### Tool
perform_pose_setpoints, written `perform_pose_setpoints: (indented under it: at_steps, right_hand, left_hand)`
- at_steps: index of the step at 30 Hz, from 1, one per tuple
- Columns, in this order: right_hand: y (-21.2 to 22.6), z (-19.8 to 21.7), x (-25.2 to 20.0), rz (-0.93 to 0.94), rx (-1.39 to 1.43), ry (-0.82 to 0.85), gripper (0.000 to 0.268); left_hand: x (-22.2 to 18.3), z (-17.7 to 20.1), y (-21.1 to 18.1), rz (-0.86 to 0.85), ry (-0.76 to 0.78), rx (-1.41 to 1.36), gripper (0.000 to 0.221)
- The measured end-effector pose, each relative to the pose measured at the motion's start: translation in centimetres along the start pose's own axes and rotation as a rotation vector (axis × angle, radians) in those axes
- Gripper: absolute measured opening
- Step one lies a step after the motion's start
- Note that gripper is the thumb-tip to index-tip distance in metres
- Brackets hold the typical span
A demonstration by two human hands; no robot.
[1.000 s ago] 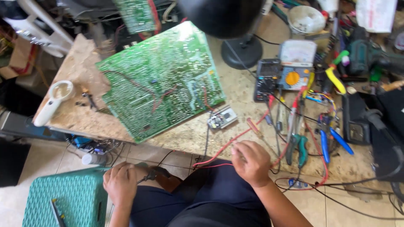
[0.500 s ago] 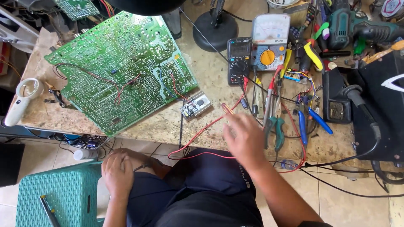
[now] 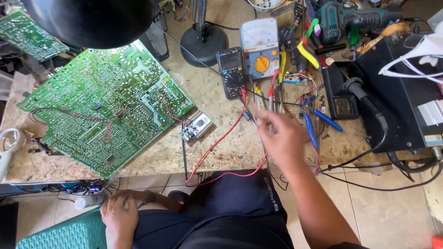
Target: Inspecting and testing a circuit board using a multimeter and a magnifying glass at a repair bench.
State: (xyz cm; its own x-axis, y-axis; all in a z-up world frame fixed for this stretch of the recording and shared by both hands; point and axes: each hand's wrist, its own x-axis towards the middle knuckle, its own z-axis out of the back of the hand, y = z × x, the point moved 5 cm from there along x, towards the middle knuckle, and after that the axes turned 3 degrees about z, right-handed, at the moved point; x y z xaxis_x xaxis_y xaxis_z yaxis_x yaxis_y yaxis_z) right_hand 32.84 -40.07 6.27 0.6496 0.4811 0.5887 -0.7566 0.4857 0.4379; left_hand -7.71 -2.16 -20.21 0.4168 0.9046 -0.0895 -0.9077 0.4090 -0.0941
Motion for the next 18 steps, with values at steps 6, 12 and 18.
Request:
perform_pose_setpoints:
  at_steps: [6,12,18]
  right_hand:
    - [-7.6,2.6,-0.1,-0.278,-0.334,0.158,0.045]
    - [-3.5,3.2,-0.7,-0.219,-0.223,0.185,0.026]
    - [-4.1,-1.8,0.3,-0.19,-0.318,0.251,0.019]
  left_hand:
    - [0.4,-1.4,3.3,-0.013,-0.144,0.006,0.049]
    - [-1.0,-2.4,4.5,-0.136,-0.491,0.014,0.023]
    - [-1.3,-1.6,4.1,-0.118,-0.494,0.036,0.027]
